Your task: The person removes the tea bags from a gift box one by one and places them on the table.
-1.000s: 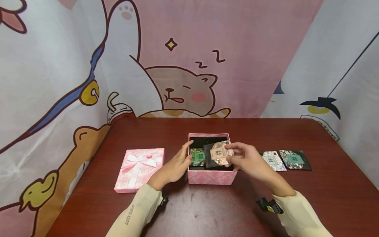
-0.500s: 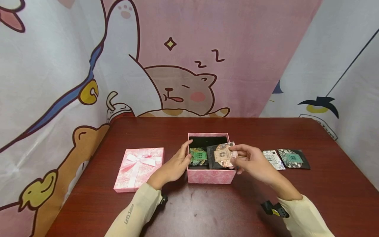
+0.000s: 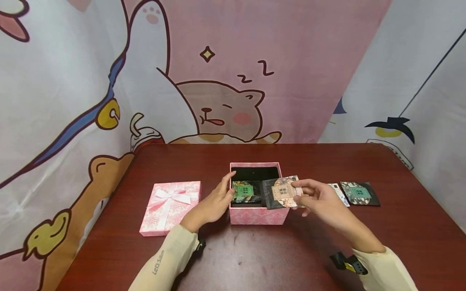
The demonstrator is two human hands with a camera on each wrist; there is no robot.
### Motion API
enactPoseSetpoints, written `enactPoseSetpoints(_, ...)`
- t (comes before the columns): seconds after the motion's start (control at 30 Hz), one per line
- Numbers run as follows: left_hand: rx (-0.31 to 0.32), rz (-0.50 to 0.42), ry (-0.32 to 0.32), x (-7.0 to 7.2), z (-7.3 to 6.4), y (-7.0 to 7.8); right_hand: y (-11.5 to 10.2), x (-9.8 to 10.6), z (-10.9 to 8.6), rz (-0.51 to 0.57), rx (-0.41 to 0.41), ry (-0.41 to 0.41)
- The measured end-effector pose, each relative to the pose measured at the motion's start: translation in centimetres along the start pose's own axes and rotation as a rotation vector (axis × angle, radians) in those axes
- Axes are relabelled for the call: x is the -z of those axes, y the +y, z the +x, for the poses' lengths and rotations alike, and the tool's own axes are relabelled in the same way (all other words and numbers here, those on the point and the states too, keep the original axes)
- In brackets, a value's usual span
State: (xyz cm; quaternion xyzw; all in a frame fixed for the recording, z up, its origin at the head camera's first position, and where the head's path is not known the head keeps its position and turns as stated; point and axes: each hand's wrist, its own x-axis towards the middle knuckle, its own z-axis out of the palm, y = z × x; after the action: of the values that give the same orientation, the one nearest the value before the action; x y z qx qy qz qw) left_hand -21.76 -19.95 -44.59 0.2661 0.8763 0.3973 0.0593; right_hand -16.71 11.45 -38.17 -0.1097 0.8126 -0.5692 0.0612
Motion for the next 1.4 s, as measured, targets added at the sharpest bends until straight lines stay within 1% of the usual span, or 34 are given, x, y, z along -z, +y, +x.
enactPoseSetpoints(0.23, -0.010, -0.011, 0.003, 0.0, -0.1, 0.1, 0.1, 0.9, -1.0, 0.004, -0.040, 0.041)
enactPoseSetpoints(0.43, 0.008, -0.017, 0.000, 0.0, 0.0, 0.0, 0.3, 1.6, -1.8, -0.022, -0.070, 0.072)
enactPoseSetpoints(0.63, 0.001, -0.016, 0.002, -0.1, 0.1, -0.1, 0.5, 2.0, -2.3, -0.031, -0.089, 0.075)
enactPoseSetpoints(0.83, -0.007, -0.007, 0.005, -0.1, 0.1, -0.2, 0.7, 2.3, -2.7, -0.033, -0.091, 0.076)
enactPoseSetpoints(1.23, -0.001, -0.002, -0.010, -0.1, 0.1, -0.2, 1.3, 2.8, -3.3, -0.038, -0.109, 0.082)
enactPoseSetpoints(1.4, -0.003, -0.006, -0.011, 0.0, 0.0, -0.2, 1.9, 3.1, -3.6, -0.029, -0.113, 0.078)
